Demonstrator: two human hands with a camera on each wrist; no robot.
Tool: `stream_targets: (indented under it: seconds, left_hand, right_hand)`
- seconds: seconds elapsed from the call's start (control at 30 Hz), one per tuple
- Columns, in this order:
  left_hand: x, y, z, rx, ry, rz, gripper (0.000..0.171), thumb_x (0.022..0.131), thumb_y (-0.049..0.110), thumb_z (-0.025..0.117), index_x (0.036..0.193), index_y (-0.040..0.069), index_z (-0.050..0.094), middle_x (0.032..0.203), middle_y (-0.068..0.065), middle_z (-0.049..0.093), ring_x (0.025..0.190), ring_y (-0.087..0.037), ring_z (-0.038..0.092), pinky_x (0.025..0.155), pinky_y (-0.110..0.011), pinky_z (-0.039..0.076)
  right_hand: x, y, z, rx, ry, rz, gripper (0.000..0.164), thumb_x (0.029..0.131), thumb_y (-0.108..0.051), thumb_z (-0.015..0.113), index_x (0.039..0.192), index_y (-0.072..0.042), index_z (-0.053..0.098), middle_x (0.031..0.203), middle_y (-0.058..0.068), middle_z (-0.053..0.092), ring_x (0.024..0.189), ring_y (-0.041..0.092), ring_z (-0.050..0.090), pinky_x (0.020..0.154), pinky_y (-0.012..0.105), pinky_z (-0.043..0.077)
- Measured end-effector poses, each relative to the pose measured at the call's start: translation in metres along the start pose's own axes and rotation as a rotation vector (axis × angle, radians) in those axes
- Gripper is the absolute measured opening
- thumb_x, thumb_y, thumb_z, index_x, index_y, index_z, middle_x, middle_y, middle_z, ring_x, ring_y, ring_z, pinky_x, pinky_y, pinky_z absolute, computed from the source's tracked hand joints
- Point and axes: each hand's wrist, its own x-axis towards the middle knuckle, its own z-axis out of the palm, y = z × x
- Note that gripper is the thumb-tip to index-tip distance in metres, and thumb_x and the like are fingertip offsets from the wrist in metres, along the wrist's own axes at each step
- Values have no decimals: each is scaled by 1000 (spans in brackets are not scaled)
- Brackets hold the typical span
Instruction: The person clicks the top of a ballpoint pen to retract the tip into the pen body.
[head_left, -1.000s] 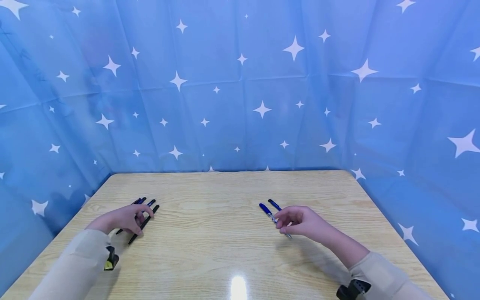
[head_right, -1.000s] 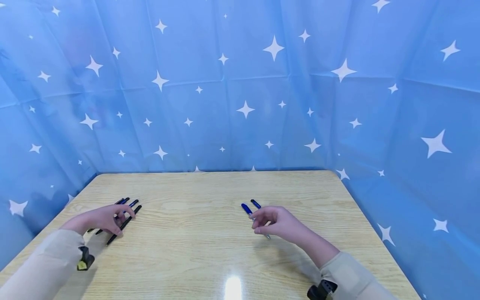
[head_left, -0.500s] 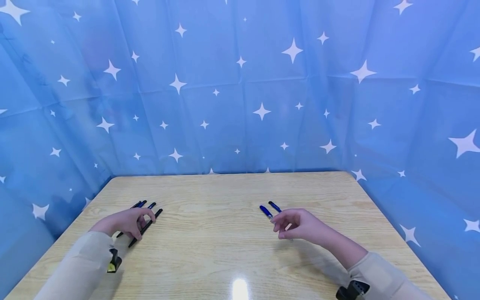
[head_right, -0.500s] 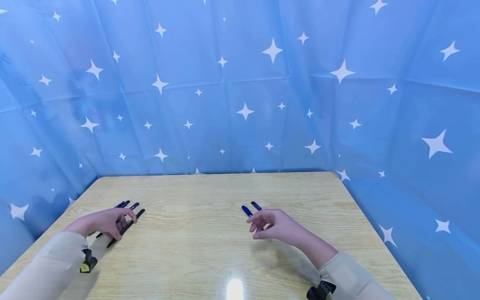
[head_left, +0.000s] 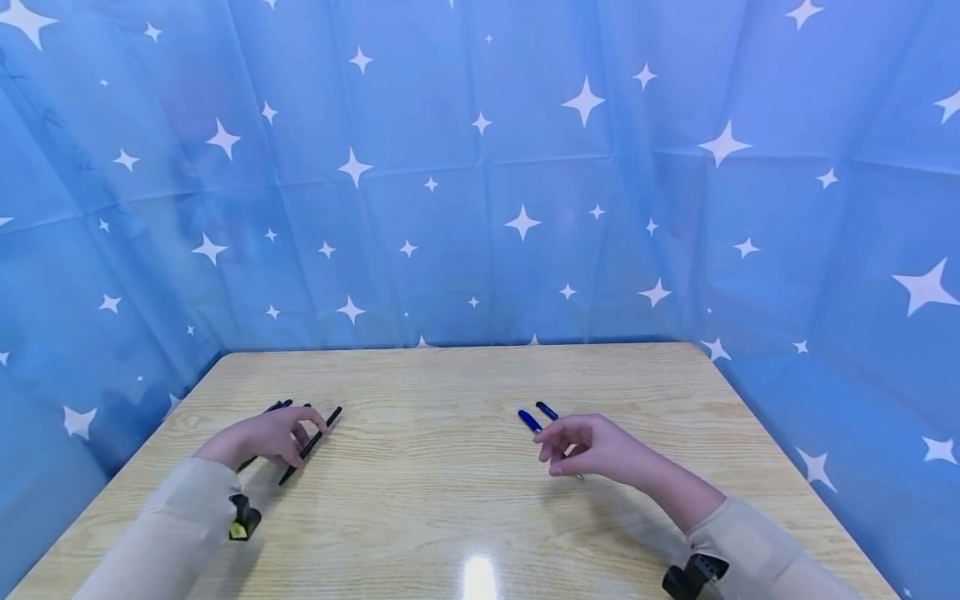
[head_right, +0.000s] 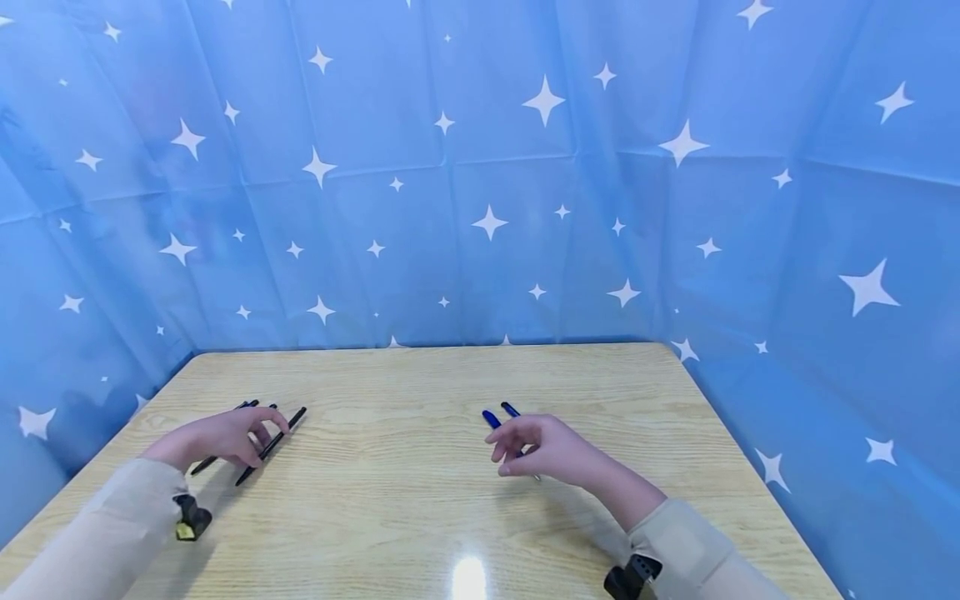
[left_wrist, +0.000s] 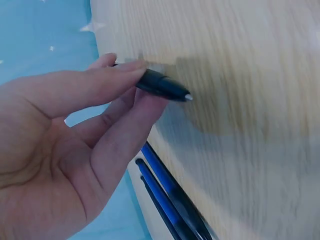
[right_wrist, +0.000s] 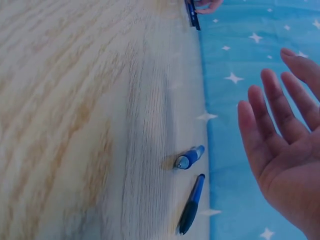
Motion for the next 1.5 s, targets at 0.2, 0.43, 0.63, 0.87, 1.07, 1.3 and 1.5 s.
stream_targets:
  seconds: [0.2,0.43,0.63,0.87,1.07,1.3,1.5]
  left_hand:
    - [5,17,7,-2,-12,74,53,75,-21,67,119,7,58,104,-14,54,71,-22,54,56,-36,50]
    - [5,42,18,-47,-34,155,52,80,-18,65,125,6,56,111,-15,53,86,-27,61,65,-41,55]
    - [5,62,29,-77,8,201,51,82,-16,64,127,7,55,114,-16,52,94,-31,62,69,-41,56]
    - [8,87,43,-106,34,282,53,82,-17,63,126,13,57,113,-14,54,97,-36,63,68,-39,56]
    - [10,105,51,-80,33,389,53,84,-16,62,128,14,56,116,-15,54,101,-36,61,72,-37,56]
    - [3,128,66,-41,15,540,53,87,-14,62,130,14,54,120,-16,53,98,-27,62,78,-34,55]
    - [-3,149,79,-45,6,617,53,87,-13,62,130,15,55,120,-15,55,100,-32,63,72,-32,56]
  right_hand:
    - [7,1,-1,16,19,-8,36,89,-4,70,123,3,62,102,12,67,93,24,64,79,33,55]
    - [14,-1,2,24,27,9,35,89,-6,71,123,-2,63,103,12,68,95,27,64,81,35,54]
    - [16,1,3,18,25,-9,33,89,-3,69,122,0,63,102,12,68,94,26,64,81,34,54]
    - [20,-1,5,4,38,14,33,90,-7,70,122,-6,64,104,10,67,97,27,63,83,35,53]
    - [24,-4,6,21,58,3,35,89,-9,72,123,-6,64,104,10,67,97,28,63,84,36,53]
    - [30,-9,8,27,102,-37,35,88,-8,72,122,-2,64,102,9,68,94,25,63,78,34,54]
    - [35,-18,11,32,137,-43,37,88,-11,73,122,0,63,104,14,67,96,29,62,77,34,54]
